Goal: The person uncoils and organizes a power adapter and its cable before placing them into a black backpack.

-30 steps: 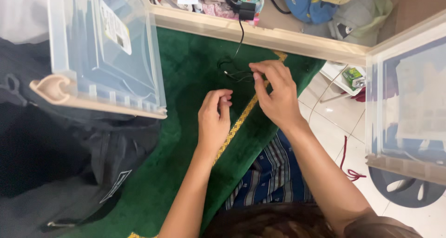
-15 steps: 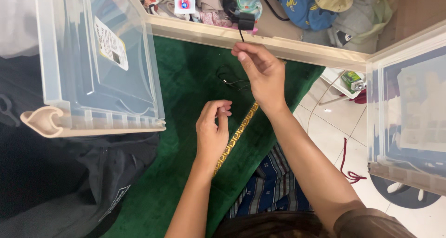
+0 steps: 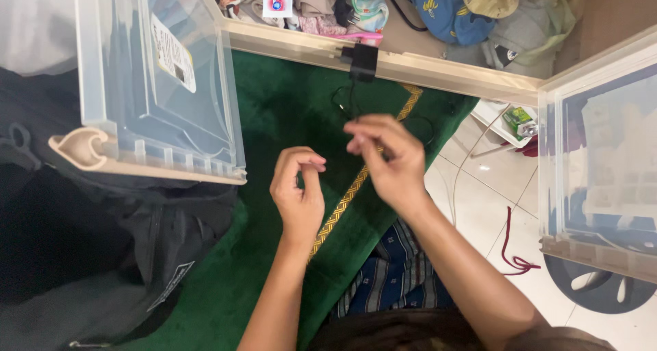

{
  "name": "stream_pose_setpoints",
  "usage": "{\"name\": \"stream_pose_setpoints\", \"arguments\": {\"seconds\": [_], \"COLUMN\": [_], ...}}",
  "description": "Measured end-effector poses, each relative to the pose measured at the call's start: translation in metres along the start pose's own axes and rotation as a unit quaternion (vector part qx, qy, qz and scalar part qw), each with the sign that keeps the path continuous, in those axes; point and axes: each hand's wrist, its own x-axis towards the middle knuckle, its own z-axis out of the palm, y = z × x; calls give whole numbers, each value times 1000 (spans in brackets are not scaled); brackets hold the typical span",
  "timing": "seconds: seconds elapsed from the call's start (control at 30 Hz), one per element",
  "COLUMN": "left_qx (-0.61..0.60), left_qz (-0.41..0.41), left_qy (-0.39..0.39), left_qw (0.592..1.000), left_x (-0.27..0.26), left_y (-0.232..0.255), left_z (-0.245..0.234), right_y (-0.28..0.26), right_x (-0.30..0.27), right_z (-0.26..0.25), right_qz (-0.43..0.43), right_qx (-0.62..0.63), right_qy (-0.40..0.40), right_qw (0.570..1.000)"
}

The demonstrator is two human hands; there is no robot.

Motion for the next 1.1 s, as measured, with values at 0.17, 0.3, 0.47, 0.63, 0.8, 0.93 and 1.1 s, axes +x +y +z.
{"name": "stream_pose_setpoints", "arguments": {"seconds": [0.17,0.3,0.47,0.63,0.8,0.93,1.1], "left_qx": [31,87,-86,-220,-278,-347,-459], "left_qz": [-171,-300,-351,-446,-493,-496,-445], "left_qy": [-20,-95,-101,-111,-134,-94,-16], "left_qw": [985,945,927,860,814,790,769], "left_x": [5,-1,-19,-30,-41,-57,-81], "left_y": [9,7,-2,1,4,2,-4], "left_z": [-1,-7,-17,-35,-48,-56,-57], "right_y": [0,-7,-16,-23,-36,-43,-45], "right_x": [-33,-49,-65,-76,-88,-95,-98], "right_z": [15,20,20,17,8,0,-3], "right_qz": [15,27,-57,-32,-55,-65,-91], "right_qx": [-51,-74,-110,-125,-115,-121,-178], "right_qy": [-37,-100,-140,-196,-271,-268,-229], "right_qw": [998,992,982,972,954,954,953]}}
